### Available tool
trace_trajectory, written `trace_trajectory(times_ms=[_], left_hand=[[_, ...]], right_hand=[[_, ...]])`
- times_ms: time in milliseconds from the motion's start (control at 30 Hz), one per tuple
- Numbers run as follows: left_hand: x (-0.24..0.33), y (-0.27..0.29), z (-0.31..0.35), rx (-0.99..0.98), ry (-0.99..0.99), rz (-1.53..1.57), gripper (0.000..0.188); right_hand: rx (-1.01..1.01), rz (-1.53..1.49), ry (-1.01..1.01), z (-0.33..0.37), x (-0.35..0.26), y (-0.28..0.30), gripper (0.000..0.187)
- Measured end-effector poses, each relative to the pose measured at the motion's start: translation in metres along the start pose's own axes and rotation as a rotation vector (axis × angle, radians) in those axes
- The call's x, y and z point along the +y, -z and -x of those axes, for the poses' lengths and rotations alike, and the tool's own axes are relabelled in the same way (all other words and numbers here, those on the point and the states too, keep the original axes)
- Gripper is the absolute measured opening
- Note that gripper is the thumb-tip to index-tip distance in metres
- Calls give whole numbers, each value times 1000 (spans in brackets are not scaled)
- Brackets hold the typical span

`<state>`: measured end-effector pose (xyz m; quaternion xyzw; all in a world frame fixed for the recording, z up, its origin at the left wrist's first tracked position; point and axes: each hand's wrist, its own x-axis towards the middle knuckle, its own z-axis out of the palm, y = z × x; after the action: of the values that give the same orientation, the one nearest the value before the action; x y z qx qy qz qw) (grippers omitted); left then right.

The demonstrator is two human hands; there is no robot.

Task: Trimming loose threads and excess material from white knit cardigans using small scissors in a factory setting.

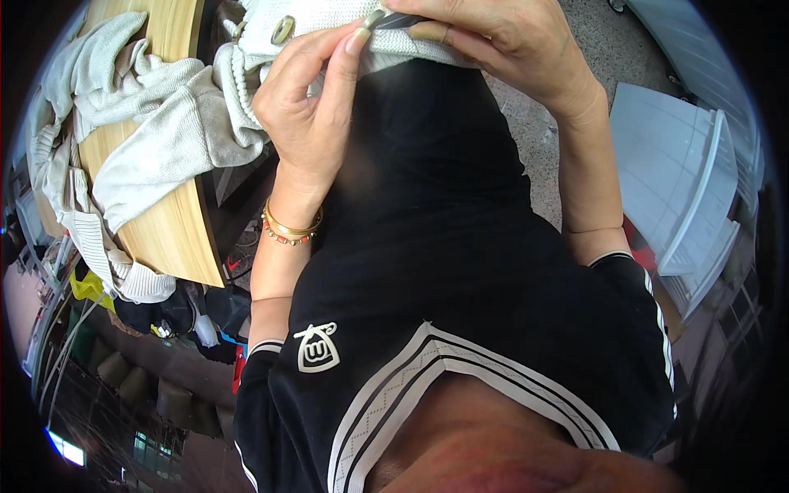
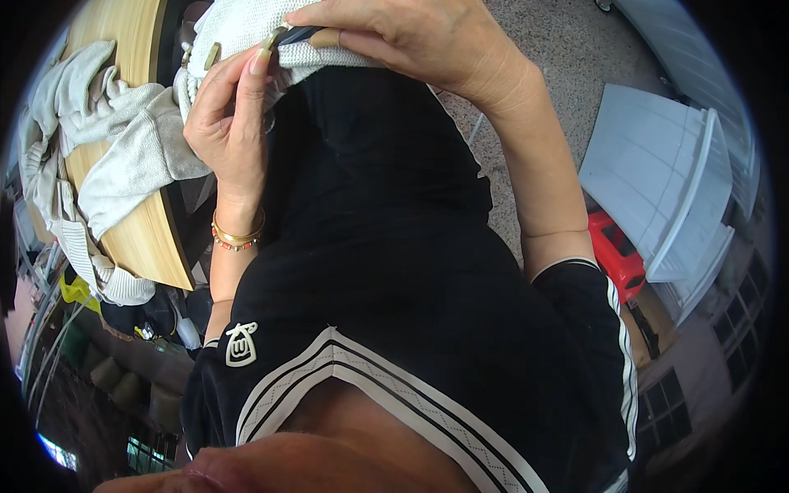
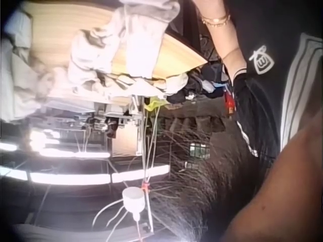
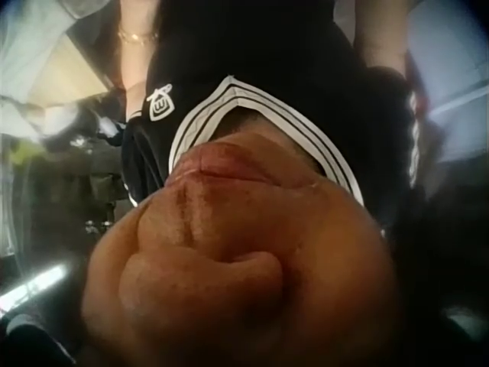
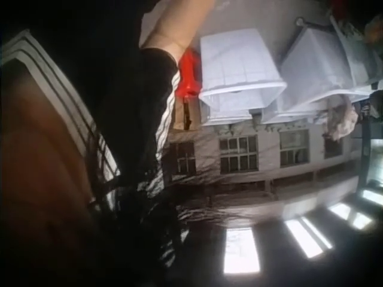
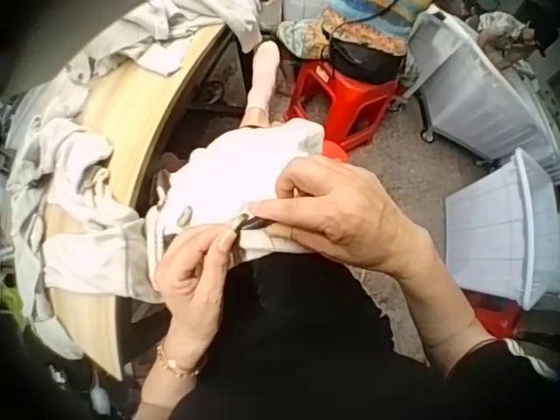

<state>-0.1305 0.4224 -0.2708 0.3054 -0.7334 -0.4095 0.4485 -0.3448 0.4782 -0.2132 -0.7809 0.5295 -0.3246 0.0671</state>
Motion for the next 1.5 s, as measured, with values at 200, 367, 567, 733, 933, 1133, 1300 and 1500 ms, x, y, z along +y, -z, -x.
trace_trajectory(times_ms=[200,367,567,733,933,1133,1300,1500], left_hand=[[-1,2,2,11,15,-10,13],[-1,2,2,10,0,2,13],[20,12,-4,-14,-126,-114,10],[22,38,-12,192,-118,-63,11],[-19,43,-5,-10,306,44,14],[-11,24,9,212,143,119,13],[1,18,9,51,-89,-291,29],[-7,13,5,62,-21,-272,20]], right_hand=[[293,-127,220,3,25,-36,26],[342,-66,262,5,27,-40,21],[156,-465,-172,12,4,-2,29],[286,-516,-192,20,7,6,35],[194,-470,-233,18,-2,-4,33],[199,-470,-282,20,-4,-24,33],[169,-464,-281,18,-5,-17,33],[171,-445,-277,19,-7,-20,33]])
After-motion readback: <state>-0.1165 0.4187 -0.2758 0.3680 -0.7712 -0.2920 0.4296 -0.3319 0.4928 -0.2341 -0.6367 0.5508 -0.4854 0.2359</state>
